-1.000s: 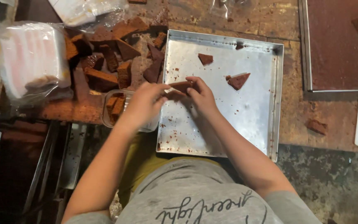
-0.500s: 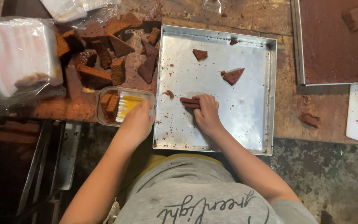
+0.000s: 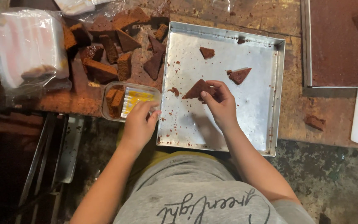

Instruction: Sorting and picking up broken pieces of cake from a workbench and tray into a container

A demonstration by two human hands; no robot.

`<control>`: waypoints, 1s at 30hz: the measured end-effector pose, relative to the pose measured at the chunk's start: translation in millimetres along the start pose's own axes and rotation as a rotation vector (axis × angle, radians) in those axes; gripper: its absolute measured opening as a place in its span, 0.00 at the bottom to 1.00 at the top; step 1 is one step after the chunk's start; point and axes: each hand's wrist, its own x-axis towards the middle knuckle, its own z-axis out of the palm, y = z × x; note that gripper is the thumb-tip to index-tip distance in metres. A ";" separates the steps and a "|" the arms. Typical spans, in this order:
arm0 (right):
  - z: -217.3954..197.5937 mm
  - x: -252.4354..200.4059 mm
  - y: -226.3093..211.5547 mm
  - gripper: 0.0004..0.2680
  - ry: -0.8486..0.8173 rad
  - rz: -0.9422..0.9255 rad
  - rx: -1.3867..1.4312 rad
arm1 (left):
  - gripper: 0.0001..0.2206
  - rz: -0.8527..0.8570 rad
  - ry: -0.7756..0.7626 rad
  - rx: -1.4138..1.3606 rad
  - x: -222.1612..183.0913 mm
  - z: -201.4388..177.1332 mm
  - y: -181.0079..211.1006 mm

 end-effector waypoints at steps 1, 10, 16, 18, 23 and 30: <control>-0.7 -0.3 -0.7 0.12 -0.018 -0.059 -0.023 | 0.11 -0.002 0.026 -0.061 0.9 -3.5 4.9; 48.8 -34.8 -38.1 0.09 -0.352 -0.487 -0.558 | 0.25 0.123 -0.137 -0.098 25.4 -30.3 85.3; 15.0 -10.1 -32.1 0.22 -0.288 -0.025 -0.508 | 0.26 0.355 -0.208 -0.217 21.8 -22.4 113.3; 14.2 1.2 -79.2 0.18 -0.380 -0.013 -0.555 | 0.25 0.386 -0.281 -0.235 25.4 -21.9 121.5; -39.5 30.1 -58.5 0.18 -0.411 0.092 -0.603 | 0.17 0.024 -0.159 -0.752 110.3 8.6 -2.8; -121.9 95.4 6.6 0.15 -0.005 -0.219 -0.831 | 0.14 0.131 0.307 0.301 289.3 -48.5 -172.9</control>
